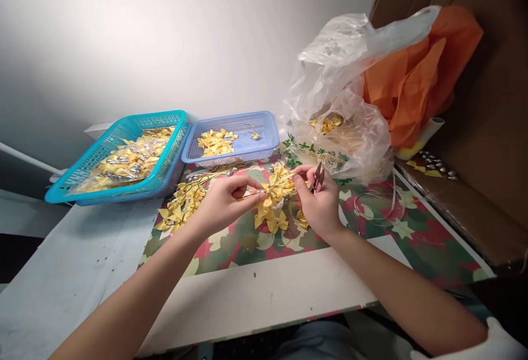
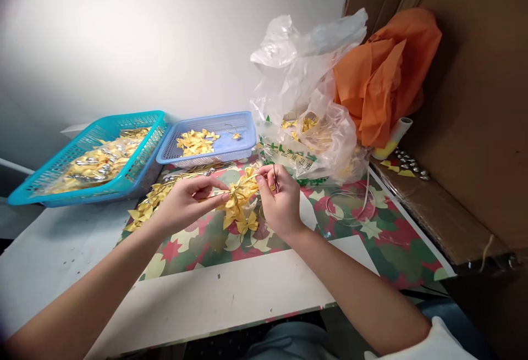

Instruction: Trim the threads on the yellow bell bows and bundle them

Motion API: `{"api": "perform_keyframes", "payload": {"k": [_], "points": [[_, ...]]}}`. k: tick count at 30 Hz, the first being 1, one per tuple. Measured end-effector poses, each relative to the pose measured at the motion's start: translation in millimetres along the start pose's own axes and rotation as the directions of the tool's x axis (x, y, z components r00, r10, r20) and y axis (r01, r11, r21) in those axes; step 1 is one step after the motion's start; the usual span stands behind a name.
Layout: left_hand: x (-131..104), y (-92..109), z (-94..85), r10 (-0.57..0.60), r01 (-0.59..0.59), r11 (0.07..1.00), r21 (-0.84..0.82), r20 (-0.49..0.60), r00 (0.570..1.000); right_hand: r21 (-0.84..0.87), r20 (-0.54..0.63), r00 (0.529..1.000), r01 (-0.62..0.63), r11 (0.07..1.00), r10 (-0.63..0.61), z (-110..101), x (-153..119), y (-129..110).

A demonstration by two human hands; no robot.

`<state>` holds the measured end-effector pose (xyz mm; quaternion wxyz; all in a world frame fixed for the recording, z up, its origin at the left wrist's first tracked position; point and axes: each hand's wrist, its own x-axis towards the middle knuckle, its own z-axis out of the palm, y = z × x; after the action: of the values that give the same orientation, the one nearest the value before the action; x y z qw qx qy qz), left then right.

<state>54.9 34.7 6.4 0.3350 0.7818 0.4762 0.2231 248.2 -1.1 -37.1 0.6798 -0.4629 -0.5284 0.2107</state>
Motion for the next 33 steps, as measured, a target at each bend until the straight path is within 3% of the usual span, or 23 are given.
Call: {"api": "perform_keyframes", "payload": {"k": [6, 10, 13, 17, 22, 24, 29, 33], "points": [[-2, -7, 10.4, 0.092, -0.091, 0.995, 0.035, -0.019, 0.996, -0.047, 0.124, 0.991, -0.036, 0.998, 0.042, 1, -4, -3], [-1, -12, 13.9, 0.129, -0.129, 0.992, -0.001, -0.013, 0.992, -0.087, 0.272, 0.955, -0.093, 0.992, 0.114, -1, -3, -3], [-4, -15, 16.0, 0.142, -0.142, 0.989, 0.033, -0.007, 0.99, -0.16, 0.299, 0.942, -0.11, 0.981, 0.154, -1, -3, -3], [-8, -17, 19.3, 0.172, -0.169, 0.982, 0.086, -0.03, 0.985, -0.288, 0.363, 0.925, -0.002, 0.958, 0.111, 0, -3, -4], [-13, -19, 22.2, 0.185, -0.181, 0.982, 0.061, -0.074, 0.98, -0.275, 0.601, 0.799, 0.196, 0.941, 0.01, -1, -2, -1], [-13, -19, 22.6, 0.188, -0.185, 0.982, 0.038, -0.084, 0.979, -0.298, 0.628, 0.778, 0.224, 0.928, 0.014, -1, -2, 0], [-13, -19, 22.5, 0.195, -0.188, 0.98, 0.063, -0.135, 0.971, -0.296, 0.552, 0.831, 0.119, 0.948, 0.069, -2, -1, -1], [-16, -15, 23.7, 0.277, -0.232, 0.958, 0.171, -0.326, 0.904, -0.256, 0.504, 0.859, 0.053, 0.965, 0.086, -2, -1, -1]]}}
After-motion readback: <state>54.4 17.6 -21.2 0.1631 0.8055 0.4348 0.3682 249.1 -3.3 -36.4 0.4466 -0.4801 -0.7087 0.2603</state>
